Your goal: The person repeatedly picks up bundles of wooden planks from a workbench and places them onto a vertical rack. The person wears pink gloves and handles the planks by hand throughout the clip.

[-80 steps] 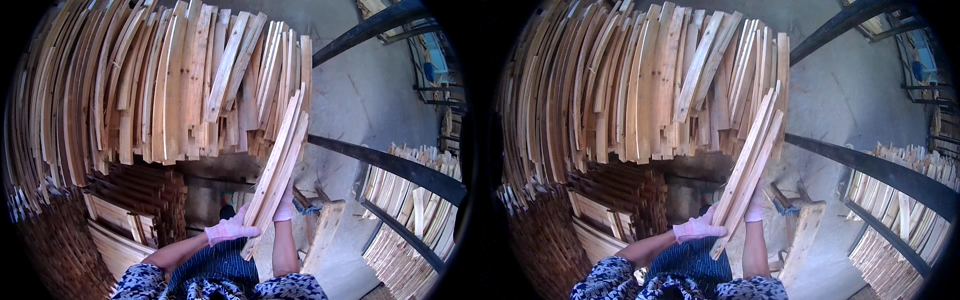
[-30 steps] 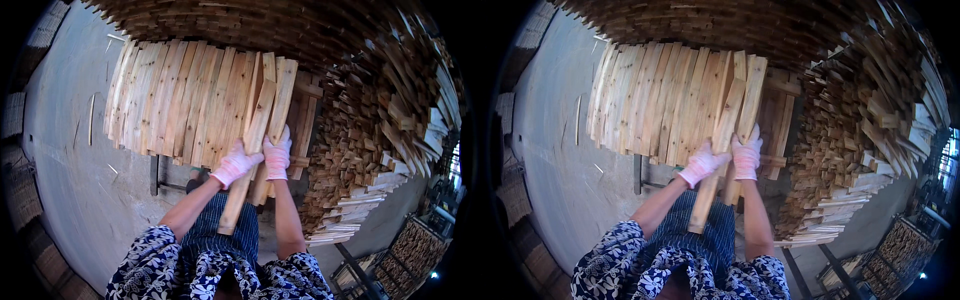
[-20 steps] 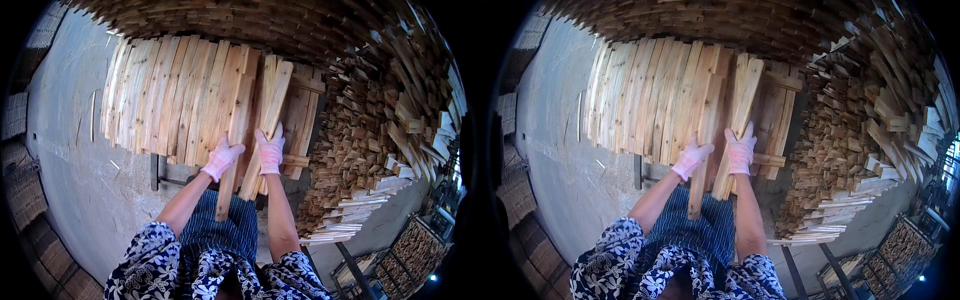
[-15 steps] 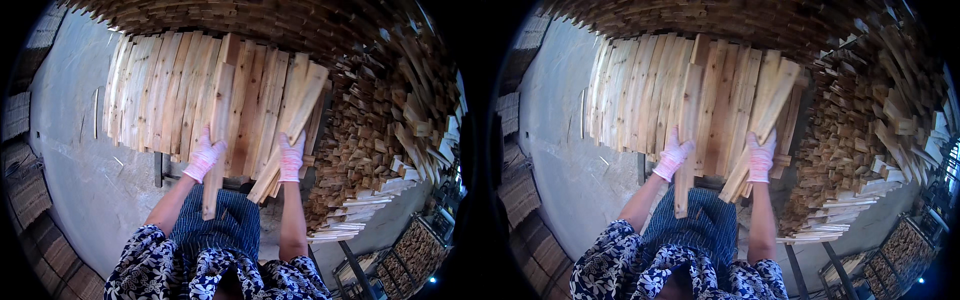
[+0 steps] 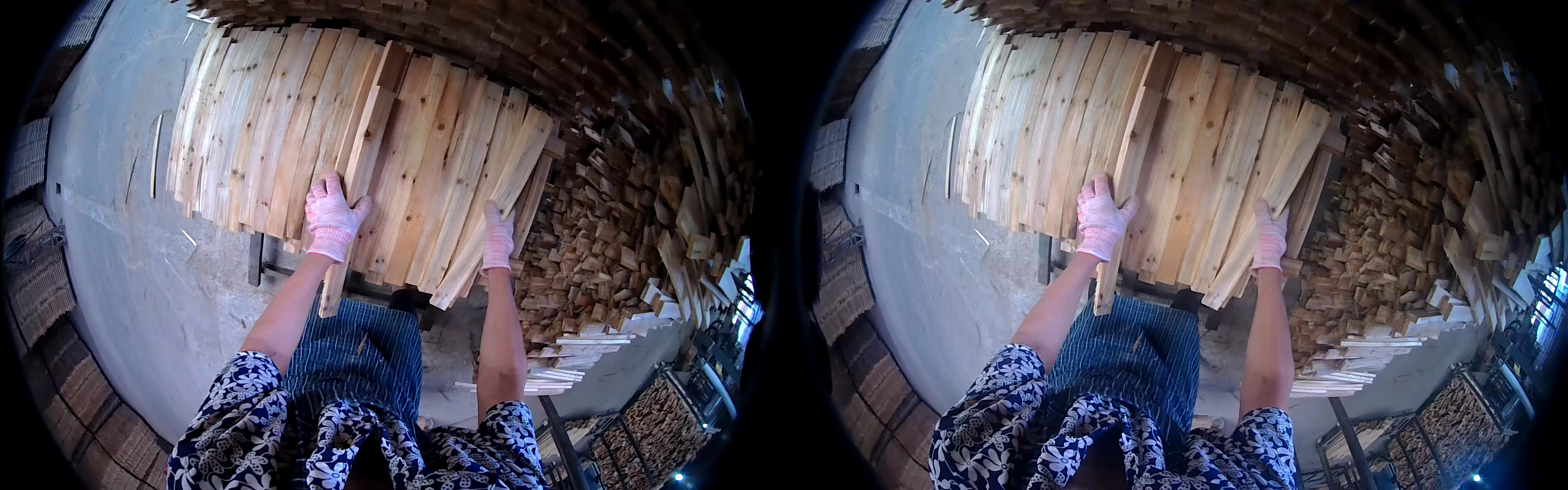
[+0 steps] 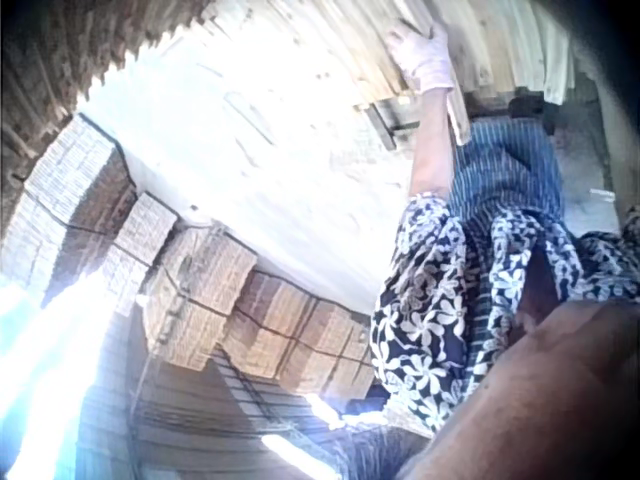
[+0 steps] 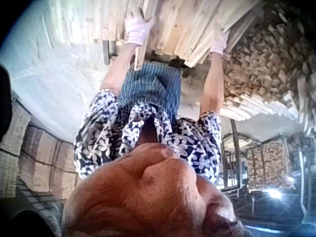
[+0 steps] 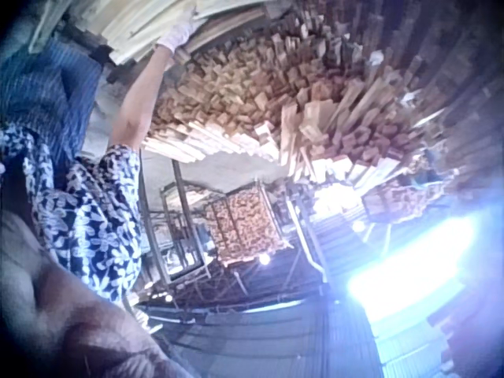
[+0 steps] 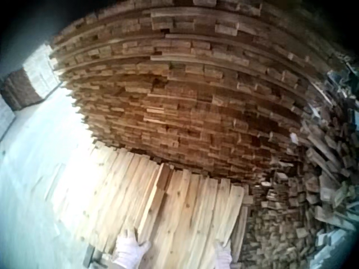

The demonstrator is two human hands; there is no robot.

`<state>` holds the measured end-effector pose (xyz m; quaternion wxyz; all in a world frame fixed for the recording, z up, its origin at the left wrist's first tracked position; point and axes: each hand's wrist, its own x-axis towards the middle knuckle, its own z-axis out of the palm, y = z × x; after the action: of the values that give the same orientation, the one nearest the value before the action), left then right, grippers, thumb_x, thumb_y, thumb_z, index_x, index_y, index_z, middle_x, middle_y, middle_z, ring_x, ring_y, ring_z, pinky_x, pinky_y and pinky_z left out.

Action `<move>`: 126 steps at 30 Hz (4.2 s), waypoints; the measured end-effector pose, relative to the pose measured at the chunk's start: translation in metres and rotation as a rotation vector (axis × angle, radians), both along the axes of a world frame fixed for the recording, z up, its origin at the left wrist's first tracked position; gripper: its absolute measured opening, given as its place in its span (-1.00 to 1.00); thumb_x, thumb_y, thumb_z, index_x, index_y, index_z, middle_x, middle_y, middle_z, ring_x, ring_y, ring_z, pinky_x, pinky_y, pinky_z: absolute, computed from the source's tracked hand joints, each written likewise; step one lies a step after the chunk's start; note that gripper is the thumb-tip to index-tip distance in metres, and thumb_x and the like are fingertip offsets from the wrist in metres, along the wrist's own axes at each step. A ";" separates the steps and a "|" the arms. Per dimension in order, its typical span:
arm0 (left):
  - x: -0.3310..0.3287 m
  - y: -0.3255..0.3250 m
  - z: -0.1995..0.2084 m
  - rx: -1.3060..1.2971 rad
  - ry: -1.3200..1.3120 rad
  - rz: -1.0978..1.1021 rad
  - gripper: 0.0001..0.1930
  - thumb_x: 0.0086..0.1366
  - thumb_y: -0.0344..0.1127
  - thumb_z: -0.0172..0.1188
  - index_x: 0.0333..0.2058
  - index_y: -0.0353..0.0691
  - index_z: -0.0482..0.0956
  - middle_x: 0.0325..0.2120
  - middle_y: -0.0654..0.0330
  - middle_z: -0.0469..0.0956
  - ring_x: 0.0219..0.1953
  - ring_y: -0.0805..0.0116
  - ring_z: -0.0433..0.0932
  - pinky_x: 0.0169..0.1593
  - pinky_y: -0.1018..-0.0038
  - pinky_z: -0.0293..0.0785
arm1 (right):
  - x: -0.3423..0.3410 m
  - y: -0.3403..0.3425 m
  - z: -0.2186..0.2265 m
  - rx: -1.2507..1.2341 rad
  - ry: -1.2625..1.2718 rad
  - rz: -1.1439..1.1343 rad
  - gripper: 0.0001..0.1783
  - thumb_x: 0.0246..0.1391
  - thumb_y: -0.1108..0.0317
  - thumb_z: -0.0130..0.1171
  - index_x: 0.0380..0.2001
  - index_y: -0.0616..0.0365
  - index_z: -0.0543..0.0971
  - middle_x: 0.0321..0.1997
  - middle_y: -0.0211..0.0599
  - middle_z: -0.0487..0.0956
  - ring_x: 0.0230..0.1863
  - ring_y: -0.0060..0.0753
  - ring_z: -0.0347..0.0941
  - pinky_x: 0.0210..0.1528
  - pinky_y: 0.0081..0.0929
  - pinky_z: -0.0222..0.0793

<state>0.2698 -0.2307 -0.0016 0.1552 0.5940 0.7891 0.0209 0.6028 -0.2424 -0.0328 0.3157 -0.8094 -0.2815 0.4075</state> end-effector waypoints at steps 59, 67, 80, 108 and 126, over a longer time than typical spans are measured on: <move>-0.174 0.070 0.023 -0.228 -0.128 0.045 -0.17 0.17 0.02 0.36 0.27 -0.31 0.22 0.09 -0.30 0.41 0.14 -0.30 0.46 0.18 -0.02 0.45 | -0.353 0.064 0.035 -0.149 -0.870 0.579 -0.15 0.20 0.05 0.21 0.48 -0.12 0.10 -0.02 0.11 0.42 -0.07 0.22 0.44 0.01 0.11 0.45; -0.168 0.100 0.032 -0.232 -0.148 0.135 -0.21 0.19 0.03 0.36 0.25 -0.31 0.29 0.12 -0.25 0.42 0.14 -0.29 0.45 0.19 -0.03 0.44 | -0.329 0.061 0.031 -0.125 -0.749 0.624 -0.07 0.12 0.13 0.32 0.48 -0.15 0.10 -0.04 0.02 0.39 -0.01 0.11 0.42 -0.02 0.02 0.47; -0.219 -0.068 0.032 -0.208 -1.583 0.788 -0.30 0.29 -0.13 0.41 0.32 -0.15 0.30 0.03 0.03 0.58 0.05 0.07 0.60 0.08 -0.07 0.60 | -0.174 0.113 0.051 -0.144 -0.971 1.316 -0.23 0.25 0.17 0.20 0.47 -0.60 0.20 0.24 -0.02 0.39 0.24 0.15 0.33 0.29 0.15 0.27; -0.093 -0.202 -0.064 -0.322 -2.429 1.487 -0.30 0.31 -0.34 0.39 0.35 -0.30 0.27 0.22 -0.06 0.45 0.26 -0.14 0.44 0.28 -0.37 0.33 | -0.425 0.363 0.068 0.406 -0.814 1.555 -0.17 0.20 0.29 0.27 0.47 -0.55 0.22 0.21 0.10 0.40 0.16 0.24 0.39 0.29 -0.01 0.33; -0.311 -0.182 -0.014 -0.112 -2.018 1.423 -0.49 0.33 -0.12 0.39 0.11 -0.18 0.40 0.00 -0.03 0.56 0.05 -0.13 0.61 -0.04 -0.24 0.65 | -0.488 0.400 0.005 0.266 -1.042 1.557 -0.11 0.20 0.23 0.28 0.50 -0.59 0.13 0.23 0.05 0.40 0.17 0.21 0.42 0.19 0.07 0.42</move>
<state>-0.0417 -0.4124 -0.0158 0.6736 -0.2564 0.4634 0.5156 0.1148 0.1579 -0.0279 -0.1209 -0.4315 -0.8923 0.0552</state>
